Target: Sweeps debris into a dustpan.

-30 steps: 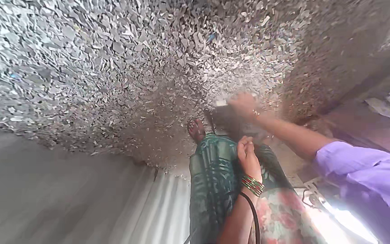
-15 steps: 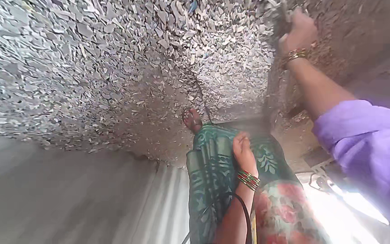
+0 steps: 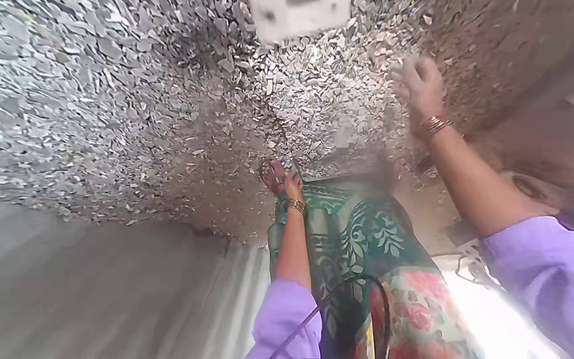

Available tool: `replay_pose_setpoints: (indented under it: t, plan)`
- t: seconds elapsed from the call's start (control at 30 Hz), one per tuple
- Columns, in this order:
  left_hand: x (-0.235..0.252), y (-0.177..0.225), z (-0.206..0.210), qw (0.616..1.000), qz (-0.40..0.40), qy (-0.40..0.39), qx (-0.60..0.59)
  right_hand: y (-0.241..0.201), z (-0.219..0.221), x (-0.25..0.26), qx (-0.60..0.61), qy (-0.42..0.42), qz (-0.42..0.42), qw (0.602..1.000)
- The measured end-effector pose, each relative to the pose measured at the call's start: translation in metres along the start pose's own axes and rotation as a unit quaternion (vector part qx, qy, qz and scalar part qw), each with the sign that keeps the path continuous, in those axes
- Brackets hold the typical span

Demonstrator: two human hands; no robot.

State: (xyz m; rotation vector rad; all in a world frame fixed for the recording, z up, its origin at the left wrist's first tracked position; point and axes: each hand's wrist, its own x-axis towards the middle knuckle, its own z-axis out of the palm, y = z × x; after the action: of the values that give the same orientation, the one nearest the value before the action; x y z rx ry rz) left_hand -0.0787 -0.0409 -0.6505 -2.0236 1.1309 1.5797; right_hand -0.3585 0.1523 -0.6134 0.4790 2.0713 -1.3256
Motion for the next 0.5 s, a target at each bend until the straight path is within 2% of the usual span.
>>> replay_pose_setpoints:
  t: [0.03,0.07,0.1,0.17,0.23,0.33,0.4,0.5]
  plan:
    - [0.015,0.001,0.001,1.000,-0.004,0.010,0.017,0.036,-0.008,0.000,-0.054,0.077,0.063,0.994]
    - [0.028,0.002,0.003,0.999,0.001,0.009,0.040,0.071,-0.016,0.000,-0.085,0.107,0.128,0.982]
    - [0.042,0.000,0.004,0.998,0.018,0.008,0.067,0.101,-0.022,-0.003,-0.088,0.094,0.187,0.974]
    - [0.060,-0.003,0.008,0.996,0.043,0.016,0.079,0.135,-0.021,-0.017,-0.049,0.029,0.268,0.962]
    - [0.065,0.001,0.015,0.997,0.051,0.025,0.060,0.140,-0.008,-0.025,-0.028,0.007,0.275,0.961]
    - [0.067,-0.005,0.016,0.995,0.070,0.045,0.063,0.150,0.016,-0.032,-0.079,0.041,0.212,0.973]
    - [0.059,-0.005,0.018,0.987,0.104,0.075,0.098,0.153,0.019,-0.032,-0.031,0.041,0.195,0.979]
    - [0.065,-0.001,0.012,0.958,0.148,0.105,0.223,0.142,0.013,-0.030,0.002,0.008,0.195,0.981]
